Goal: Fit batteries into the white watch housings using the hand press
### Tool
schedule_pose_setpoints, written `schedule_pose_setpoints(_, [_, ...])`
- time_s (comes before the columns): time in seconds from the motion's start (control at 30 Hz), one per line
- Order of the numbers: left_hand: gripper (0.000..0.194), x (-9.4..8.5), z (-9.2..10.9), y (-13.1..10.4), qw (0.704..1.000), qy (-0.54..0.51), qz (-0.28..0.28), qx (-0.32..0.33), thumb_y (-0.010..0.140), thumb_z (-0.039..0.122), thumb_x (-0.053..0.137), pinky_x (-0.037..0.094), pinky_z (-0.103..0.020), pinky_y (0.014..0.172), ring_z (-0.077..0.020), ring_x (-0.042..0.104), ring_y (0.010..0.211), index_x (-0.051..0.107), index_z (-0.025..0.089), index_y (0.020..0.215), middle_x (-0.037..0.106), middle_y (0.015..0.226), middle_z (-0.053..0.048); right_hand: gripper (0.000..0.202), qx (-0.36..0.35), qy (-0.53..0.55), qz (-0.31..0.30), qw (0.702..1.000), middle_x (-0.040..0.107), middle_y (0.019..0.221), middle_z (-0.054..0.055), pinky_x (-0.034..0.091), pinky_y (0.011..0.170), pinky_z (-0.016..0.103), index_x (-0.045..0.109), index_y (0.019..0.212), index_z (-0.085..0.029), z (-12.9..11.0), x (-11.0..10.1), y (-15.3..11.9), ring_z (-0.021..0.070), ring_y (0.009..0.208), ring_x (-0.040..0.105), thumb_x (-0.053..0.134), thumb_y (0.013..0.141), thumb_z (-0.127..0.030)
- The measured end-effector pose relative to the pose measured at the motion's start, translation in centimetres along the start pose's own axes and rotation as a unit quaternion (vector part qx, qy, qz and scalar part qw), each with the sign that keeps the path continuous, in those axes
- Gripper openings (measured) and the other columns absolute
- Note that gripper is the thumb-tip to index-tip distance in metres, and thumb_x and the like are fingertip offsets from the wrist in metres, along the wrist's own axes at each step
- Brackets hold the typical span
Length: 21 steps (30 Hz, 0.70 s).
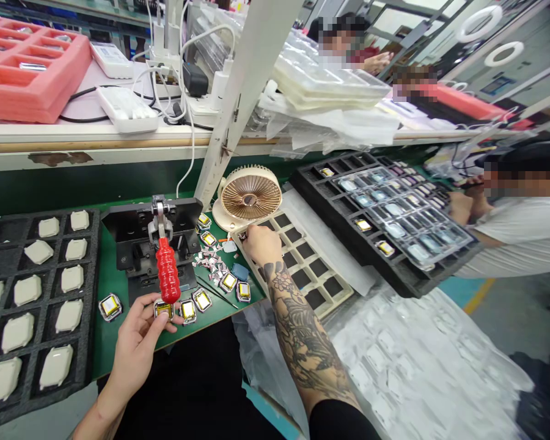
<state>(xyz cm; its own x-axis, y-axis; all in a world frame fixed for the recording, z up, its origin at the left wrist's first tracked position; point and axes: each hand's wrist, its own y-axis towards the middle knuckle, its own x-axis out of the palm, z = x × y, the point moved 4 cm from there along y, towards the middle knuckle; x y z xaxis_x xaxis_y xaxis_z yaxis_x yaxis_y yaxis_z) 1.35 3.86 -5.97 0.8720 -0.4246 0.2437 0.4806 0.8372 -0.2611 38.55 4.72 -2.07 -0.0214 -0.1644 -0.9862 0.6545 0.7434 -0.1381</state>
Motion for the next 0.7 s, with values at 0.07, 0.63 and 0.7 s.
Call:
schedule_pose_setpoints(0.07, [0.040,0.0,0.1,-0.1,1.000,0.003,-0.003,-0.002,0.105,0.046,0.075,0.066,-0.041,0.085,-0.0282,0.084,0.098,0.059,0.021,0.132,0.084,0.124,-0.014,0.028,-0.003,0.005,0.005,1.000,0.081,0.114,0.022,0.053,0.097,0.037,0.079,0.113,-0.013,0.1,0.1,0.0,0.0322,0.111,0.078,0.060,0.093,-0.016])
schedule_pose_setpoints(0.63, [0.043,-0.3,0.0,-0.2,1.000,0.004,-0.001,-0.001,0.104,0.047,0.077,0.066,-0.042,0.085,-0.0299,0.083,0.101,0.060,0.019,0.133,0.084,0.123,-0.015,0.030,-0.030,0.056,0.031,0.997,0.081,0.115,0.012,0.050,0.092,0.030,0.082,0.111,-0.020,1.5,0.6,-0.3,0.0247,0.109,0.075,0.056,0.096,-0.017])
schedule_pose_setpoints(0.7, [0.044,-0.3,0.1,-0.1,1.000,0.006,0.003,0.000,0.102,0.048,0.078,0.066,-0.042,0.085,-0.0303,0.084,0.100,0.061,0.020,0.132,0.084,0.122,-0.015,0.034,-0.032,0.062,0.033,0.997,0.081,0.119,0.012,0.050,0.093,0.029,0.082,0.116,-0.020,1.7,0.2,-0.3,0.0236,0.110,0.075,0.053,0.098,-0.015])
